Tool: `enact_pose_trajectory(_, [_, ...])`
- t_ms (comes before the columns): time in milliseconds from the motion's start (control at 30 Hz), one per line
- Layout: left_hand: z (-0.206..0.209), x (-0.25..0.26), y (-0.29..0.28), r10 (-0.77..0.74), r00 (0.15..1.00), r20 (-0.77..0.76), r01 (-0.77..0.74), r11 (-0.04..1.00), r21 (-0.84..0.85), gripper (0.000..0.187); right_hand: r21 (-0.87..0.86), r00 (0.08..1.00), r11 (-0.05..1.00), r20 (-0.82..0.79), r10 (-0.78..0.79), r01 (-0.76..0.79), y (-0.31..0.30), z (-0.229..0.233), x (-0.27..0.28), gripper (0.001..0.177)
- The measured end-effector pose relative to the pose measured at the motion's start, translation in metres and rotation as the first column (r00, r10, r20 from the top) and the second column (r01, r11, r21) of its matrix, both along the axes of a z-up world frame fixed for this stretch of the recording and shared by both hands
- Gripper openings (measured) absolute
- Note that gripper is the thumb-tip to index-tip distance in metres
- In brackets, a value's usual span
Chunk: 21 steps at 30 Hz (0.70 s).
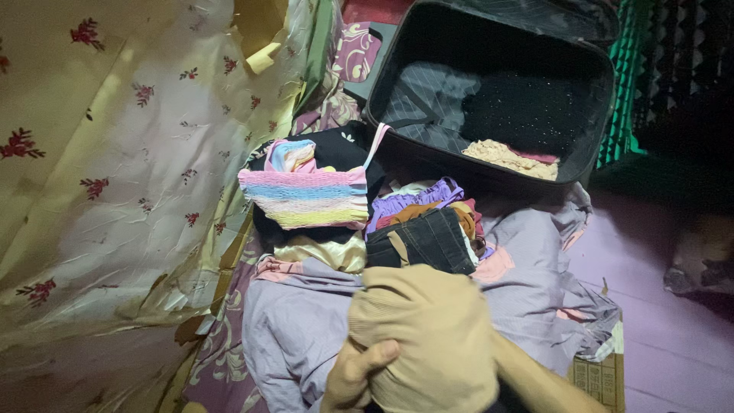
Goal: The person folds several garments by hand and places them into an open suitcase. Items handled include a beige top, dark denim shorts, a patterned cloth, a brown top, an orange top, a beige top, a blue top, a pink top, and a purple top. The person folds each item and stacks them inside the suitcase.
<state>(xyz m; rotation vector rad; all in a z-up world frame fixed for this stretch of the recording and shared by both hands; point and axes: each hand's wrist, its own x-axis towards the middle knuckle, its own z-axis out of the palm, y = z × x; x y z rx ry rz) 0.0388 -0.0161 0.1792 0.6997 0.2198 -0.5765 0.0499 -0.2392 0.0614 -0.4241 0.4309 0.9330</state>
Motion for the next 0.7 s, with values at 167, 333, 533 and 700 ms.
enact_pose_trajectory(167, [0.003,0.005,0.013,0.135,0.982,-0.134,-0.112,0.980,0.163,0.075,-0.018,1.000,1.000,0.018,-0.024,0.024,0.001,-0.001,0.008,0.069])
enact_pose_trajectory(333, [-0.007,0.004,0.009,0.102,0.983,-0.150,-0.087,0.991,0.103,0.071,0.284,0.993,0.953,0.021,-0.117,0.106,-0.033,0.021,0.016,0.075])
enact_pose_trajectory(533, [-0.041,0.007,-0.003,0.019,0.998,0.057,-0.034,0.959,0.281,0.052,-0.295,0.933,0.948,0.360,-0.008,0.122,-0.037,0.067,0.026,0.074])
enact_pose_trajectory(700, [-0.070,0.005,-0.009,0.064,0.995,0.073,-0.090,0.889,0.450,0.063,-0.295,0.880,0.931,0.472,-0.053,0.215,-0.036,0.100,0.043,0.072])
